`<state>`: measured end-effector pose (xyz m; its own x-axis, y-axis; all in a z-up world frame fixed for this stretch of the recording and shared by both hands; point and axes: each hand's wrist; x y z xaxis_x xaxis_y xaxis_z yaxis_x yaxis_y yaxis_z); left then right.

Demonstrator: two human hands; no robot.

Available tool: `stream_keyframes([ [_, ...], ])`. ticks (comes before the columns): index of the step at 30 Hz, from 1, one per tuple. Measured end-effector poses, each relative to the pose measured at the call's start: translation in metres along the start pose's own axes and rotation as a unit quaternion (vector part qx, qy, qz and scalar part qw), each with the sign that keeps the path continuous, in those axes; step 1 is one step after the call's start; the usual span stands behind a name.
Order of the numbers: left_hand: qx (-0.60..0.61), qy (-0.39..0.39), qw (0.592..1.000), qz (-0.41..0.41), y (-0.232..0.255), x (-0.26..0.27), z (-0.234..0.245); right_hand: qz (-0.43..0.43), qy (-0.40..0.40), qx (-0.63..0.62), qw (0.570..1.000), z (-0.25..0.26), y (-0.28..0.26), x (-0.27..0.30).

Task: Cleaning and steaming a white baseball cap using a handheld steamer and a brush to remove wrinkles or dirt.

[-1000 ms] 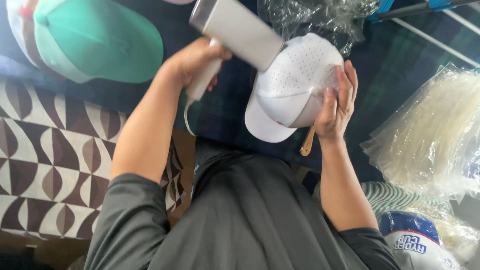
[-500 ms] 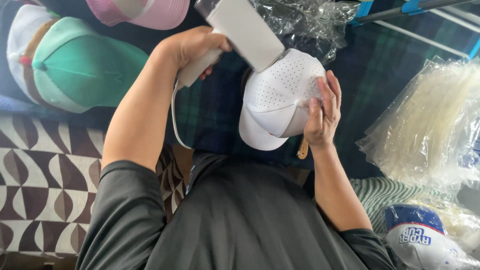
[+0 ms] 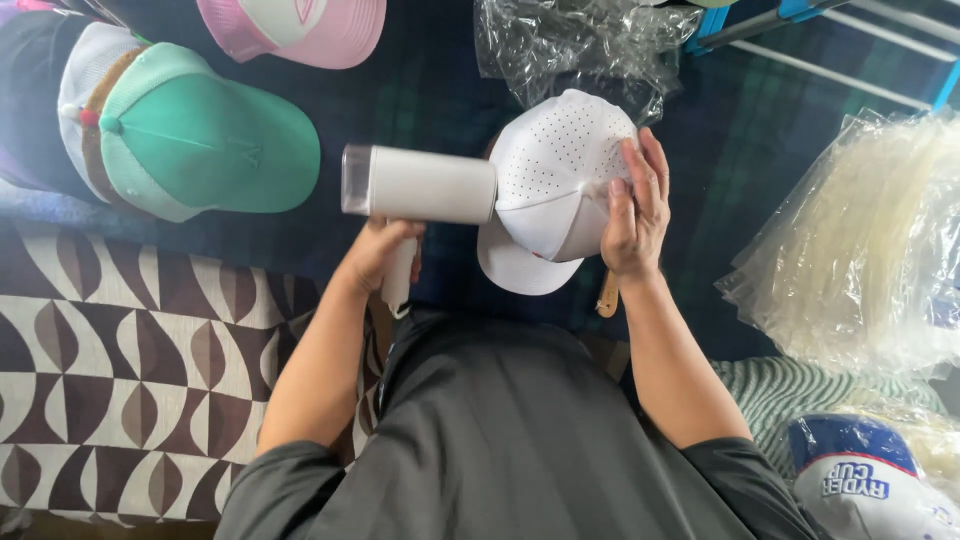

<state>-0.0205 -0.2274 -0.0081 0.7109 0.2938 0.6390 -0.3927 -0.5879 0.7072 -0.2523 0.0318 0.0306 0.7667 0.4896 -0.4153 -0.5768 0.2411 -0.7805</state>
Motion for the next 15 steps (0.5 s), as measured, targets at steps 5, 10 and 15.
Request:
stream_keyframes([
  [5, -0.079, -0.017, 0.996, -0.038, 0.068, -0.061, -0.007, -0.01, -0.007, 0.004, 1.0, 0.002, -0.004, 0.004],
  [10, -0.211, -0.035, 0.974, 0.072, 0.127, -0.039, -0.029, 0.003, -0.051, 0.018, 0.999, 0.005, -0.014, 0.003],
  [15, -0.152, -0.032, 0.985, 0.078, 0.062, 0.005, -0.001, -0.013, -0.036, 0.011, 0.999, 0.006, -0.014, 0.005],
])
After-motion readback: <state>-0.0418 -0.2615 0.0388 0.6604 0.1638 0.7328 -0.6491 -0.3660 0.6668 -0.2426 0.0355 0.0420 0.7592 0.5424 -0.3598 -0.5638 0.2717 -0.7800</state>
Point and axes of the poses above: each hand's wrist, its own x-axis away from the middle knuckle, its own z-axis out of the back of the hand, y = z × x
